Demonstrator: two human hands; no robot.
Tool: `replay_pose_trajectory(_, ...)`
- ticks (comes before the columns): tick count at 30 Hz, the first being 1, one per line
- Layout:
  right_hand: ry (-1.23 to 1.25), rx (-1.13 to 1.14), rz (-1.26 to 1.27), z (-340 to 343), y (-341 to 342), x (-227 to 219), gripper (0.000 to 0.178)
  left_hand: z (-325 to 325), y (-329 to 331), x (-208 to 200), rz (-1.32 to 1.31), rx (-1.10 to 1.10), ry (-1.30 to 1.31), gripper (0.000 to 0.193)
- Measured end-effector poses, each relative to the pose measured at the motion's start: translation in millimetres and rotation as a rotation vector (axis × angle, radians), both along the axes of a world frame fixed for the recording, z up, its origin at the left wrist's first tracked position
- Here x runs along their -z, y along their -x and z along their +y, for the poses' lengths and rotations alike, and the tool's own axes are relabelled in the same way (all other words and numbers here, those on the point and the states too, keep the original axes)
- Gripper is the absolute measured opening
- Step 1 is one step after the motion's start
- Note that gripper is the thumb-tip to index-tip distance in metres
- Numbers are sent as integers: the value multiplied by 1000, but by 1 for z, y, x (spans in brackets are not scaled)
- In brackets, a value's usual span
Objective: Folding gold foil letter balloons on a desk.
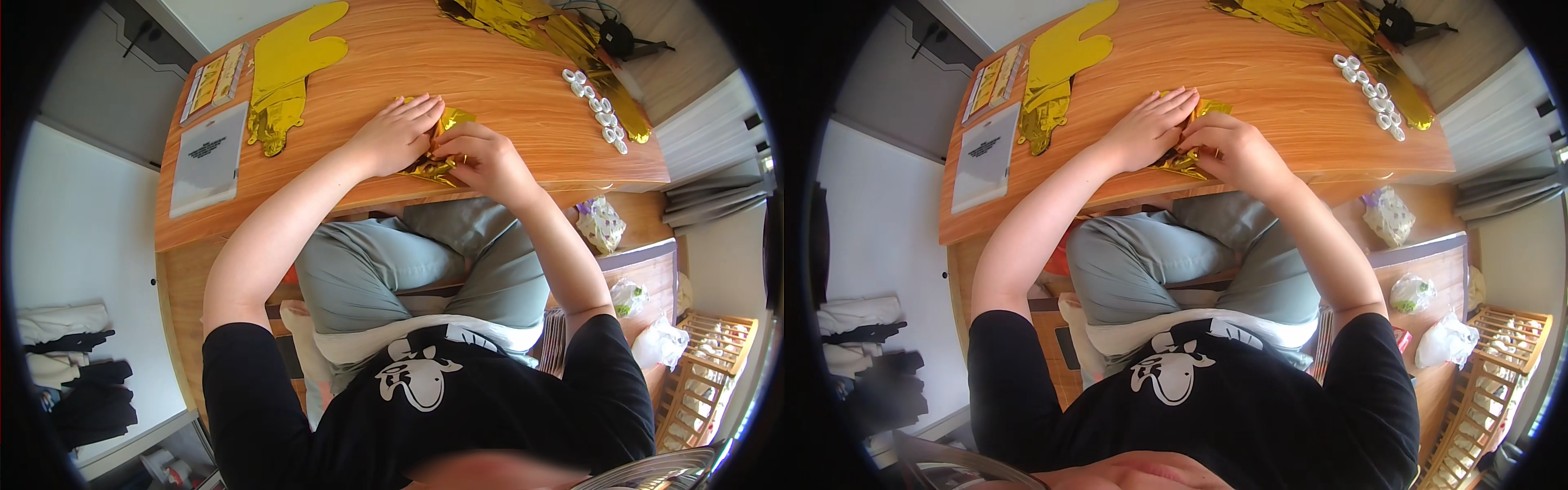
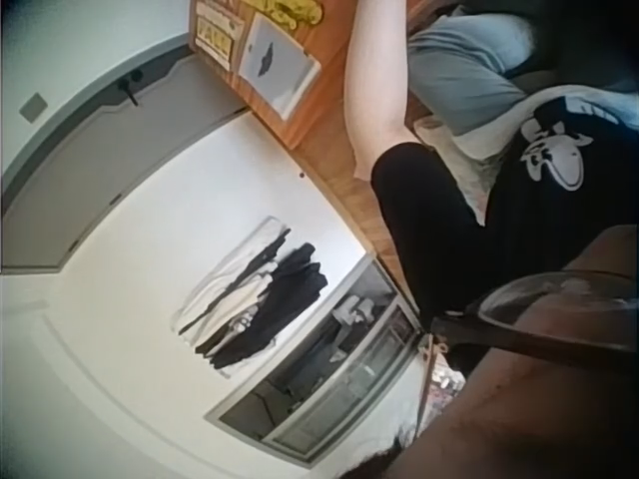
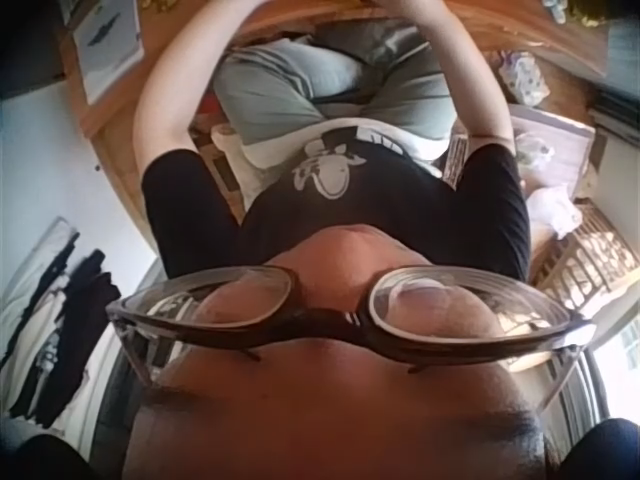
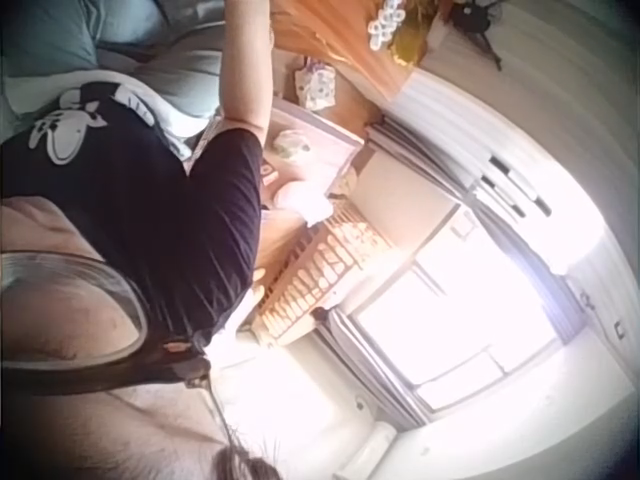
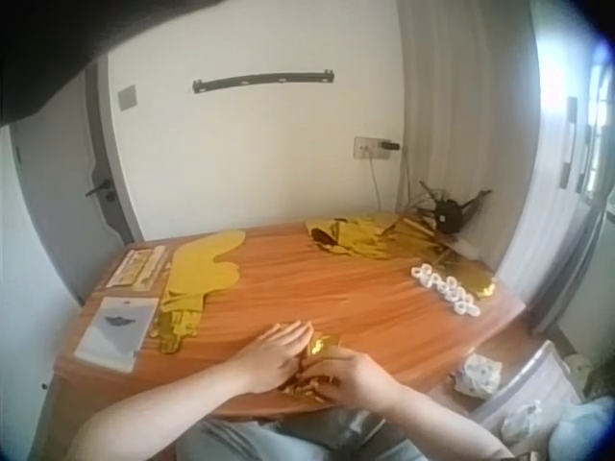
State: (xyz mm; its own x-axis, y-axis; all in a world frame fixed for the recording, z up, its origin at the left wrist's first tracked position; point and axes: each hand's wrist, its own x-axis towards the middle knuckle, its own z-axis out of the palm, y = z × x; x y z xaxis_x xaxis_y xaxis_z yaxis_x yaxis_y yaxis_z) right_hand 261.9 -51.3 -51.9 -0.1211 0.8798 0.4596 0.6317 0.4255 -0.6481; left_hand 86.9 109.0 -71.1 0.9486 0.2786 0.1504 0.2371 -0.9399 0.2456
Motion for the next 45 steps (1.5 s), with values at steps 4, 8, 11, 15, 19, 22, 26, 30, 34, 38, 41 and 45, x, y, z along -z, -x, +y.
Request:
replay_pose_trajectory(4, -282, 0, -192, 5, -2, -2, 33, 0, 1, 1, -6, 3, 6, 60)
replay_pose_trajectory(8, -95, -5, -139, 1, -1, 1, 27, 1, 4, 2, 5, 25, -5, 62)
replay_pose_trajectory(11, -14, 59, -94, 0, 1, 3, 21, 0, 7, 2, 11, 39, -12, 62)
replay_pose_trajectory(15, 231, 127, -3, 2, 4, -5, 20, 1, 15, -1, 34, 34, 157, 65)
replay_pose_trajectory(19, 284, 137, 21, 8, 7, -12, 23, 12, 26, -8, -42, 86, 375, 69)
replay_pose_trajectory(22, 283, 140, 15, 9, 6, -11, 22, 17, 43, -25, -21, 118, 557, 74)
replay_pose_trajectory(26, 360, 152, 19, 10, 11, -19, 21, 22, 74, -31, 70, 66, 409, 80)
replay_pose_trajectory(30, 183, 100, 4, 14, 10, -9, 21, 27, 85, -32, 134, 75, 381, 87)
replay_pose_trajectory(34, 278, 113, -4, 13, 9, -11, 20, 21, 80, -29, 126, 66, 344, 90)
replay_pose_trajectory(38, 415, 160, -28, 12, 15, -25, 21, 17, 83, -22, 95, 32, 278, 88)
replay_pose_trajectory(41, 418, 175, 31, 14, 16, -23, 20, 18, 85, -20, 90, 38, 240, 87)
replay_pose_trajectory(45, 207, 150, -34, 19, 10, -9, 20, 20, 86, -17, 91, 84, 176, 88)
